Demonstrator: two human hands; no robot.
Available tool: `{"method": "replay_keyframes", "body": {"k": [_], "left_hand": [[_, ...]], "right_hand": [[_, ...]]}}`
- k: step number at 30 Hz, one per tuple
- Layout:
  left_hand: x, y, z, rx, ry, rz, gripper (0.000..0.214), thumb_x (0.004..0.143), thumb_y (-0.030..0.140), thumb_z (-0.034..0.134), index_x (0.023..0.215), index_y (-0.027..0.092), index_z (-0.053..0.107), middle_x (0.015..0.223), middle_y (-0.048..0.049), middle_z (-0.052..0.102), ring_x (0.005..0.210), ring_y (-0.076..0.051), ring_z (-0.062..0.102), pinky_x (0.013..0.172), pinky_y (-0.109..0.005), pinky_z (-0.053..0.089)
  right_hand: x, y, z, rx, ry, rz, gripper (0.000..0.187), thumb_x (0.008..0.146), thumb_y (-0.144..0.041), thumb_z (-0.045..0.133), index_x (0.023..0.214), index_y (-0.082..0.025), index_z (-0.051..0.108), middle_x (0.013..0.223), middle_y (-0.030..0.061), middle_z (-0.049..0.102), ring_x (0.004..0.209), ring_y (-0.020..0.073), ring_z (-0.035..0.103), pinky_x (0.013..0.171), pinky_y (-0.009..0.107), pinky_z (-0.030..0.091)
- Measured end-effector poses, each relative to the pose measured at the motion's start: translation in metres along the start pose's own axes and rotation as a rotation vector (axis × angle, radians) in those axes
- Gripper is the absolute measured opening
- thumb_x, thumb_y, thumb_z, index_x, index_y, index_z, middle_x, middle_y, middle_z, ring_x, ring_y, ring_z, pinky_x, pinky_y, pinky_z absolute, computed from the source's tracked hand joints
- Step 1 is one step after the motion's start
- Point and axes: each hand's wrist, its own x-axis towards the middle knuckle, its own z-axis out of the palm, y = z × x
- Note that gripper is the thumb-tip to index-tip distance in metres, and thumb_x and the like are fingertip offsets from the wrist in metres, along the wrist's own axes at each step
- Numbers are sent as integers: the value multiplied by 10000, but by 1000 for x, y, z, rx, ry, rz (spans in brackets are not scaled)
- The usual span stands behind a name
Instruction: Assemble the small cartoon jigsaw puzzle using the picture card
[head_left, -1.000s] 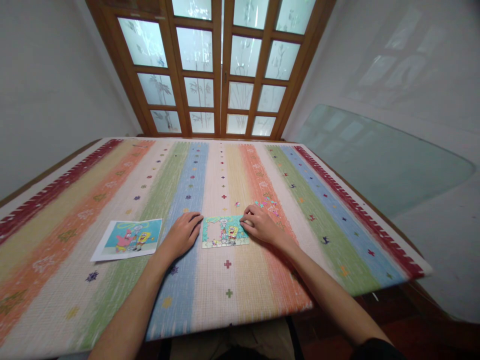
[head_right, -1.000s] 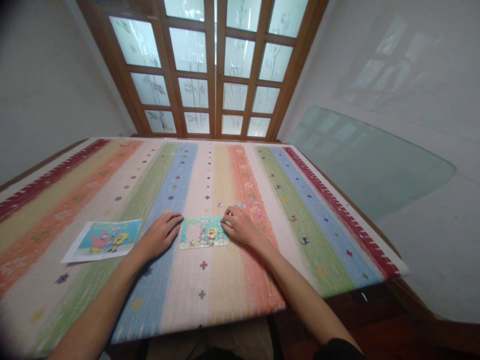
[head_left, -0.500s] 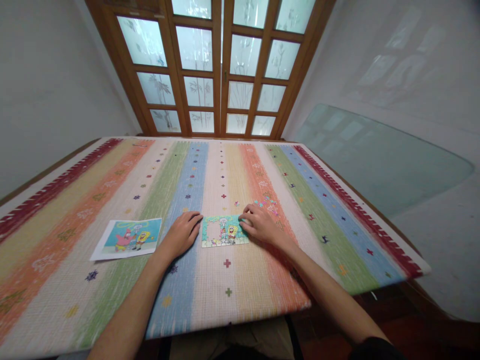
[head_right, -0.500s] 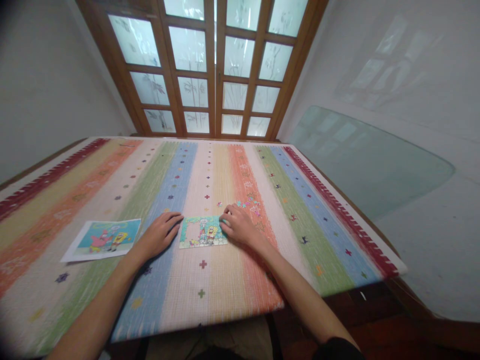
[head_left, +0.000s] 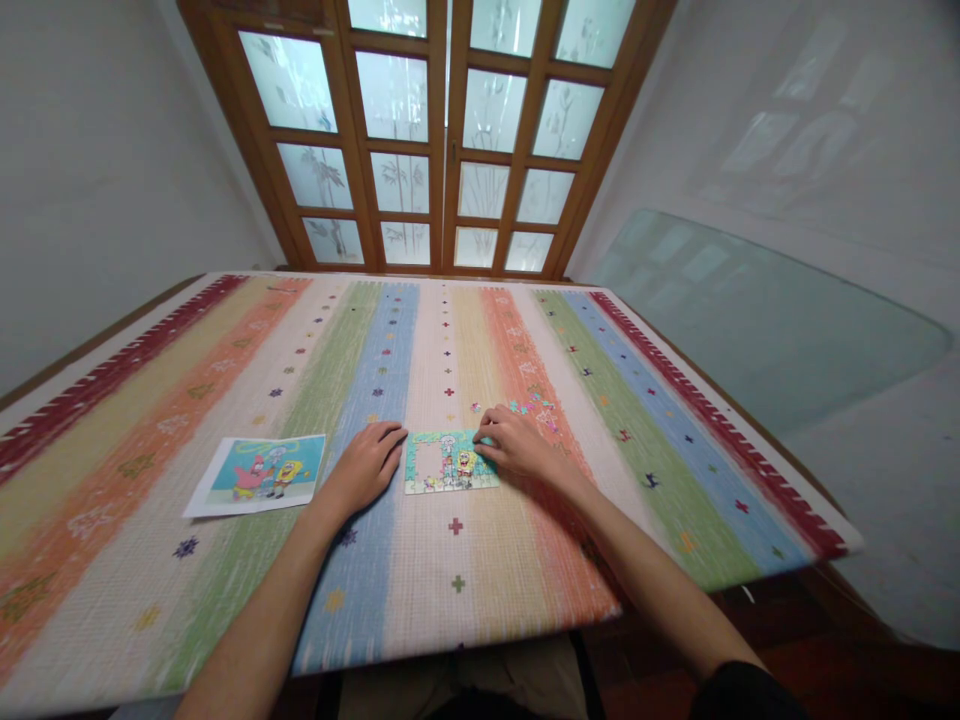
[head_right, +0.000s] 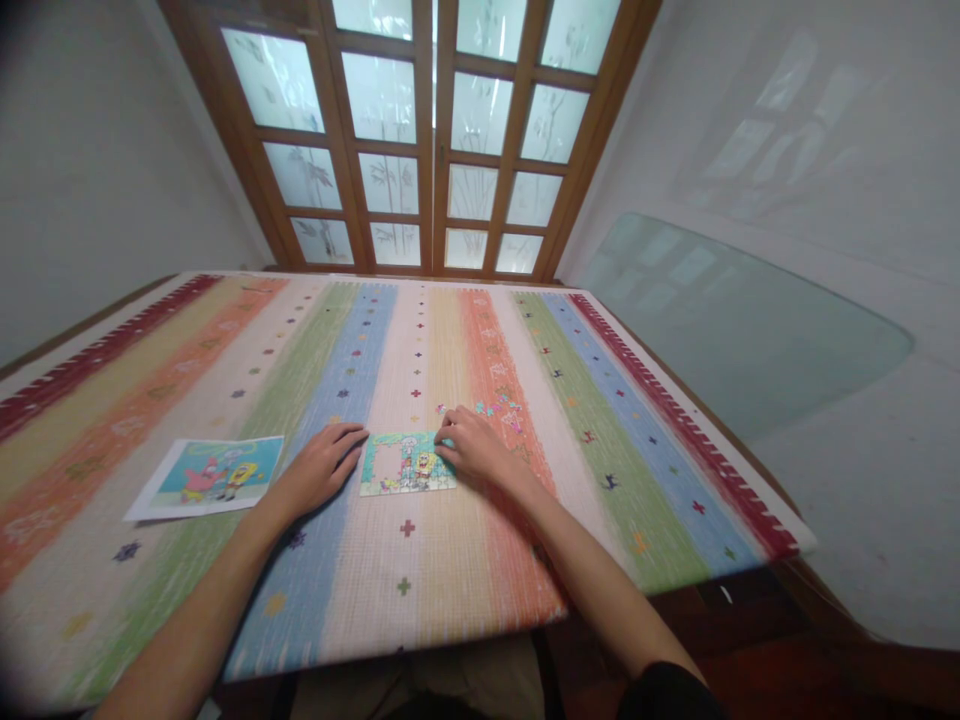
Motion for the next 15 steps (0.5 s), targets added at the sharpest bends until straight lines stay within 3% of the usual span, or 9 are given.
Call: {"method": "replay_keyframes", "body": {"k": [4, 10, 15], "left_hand": [[0, 0, 0, -2, 1, 4, 353, 1033, 300, 378, 1218, 167, 648, 1225, -140, 650, 1150, -280, 606, 1033, -488, 507], [1, 0, 0, 5, 4, 18, 362, 1036, 298, 371, 1222, 154, 646, 1222, -148, 650, 1141, -281, 610, 1020, -489, 517], [1, 0, 1, 18, 11, 25, 367, 1039, 304, 365, 1215, 150, 647, 1210, -147, 653, 1139, -279, 612, 1020, -480, 518]], "right_hand": [[3, 1, -2, 23, -28, 17, 80, 896, -193, 691, 931, -214, 759, 967, 86, 657, 929, 223, 594, 833, 359, 472], [17, 3, -13, 69, -193, 78, 85, 862, -150, 725, 941, -165, 754, 957, 84, 676, 915, 198, 607, 838, 309, 454], [21, 2, -16, 29, -191, 65, 81, 861, -144, 718, 888, -170, 790, 928, 100, 701, 905, 210, 613, 835, 316, 443]]}}
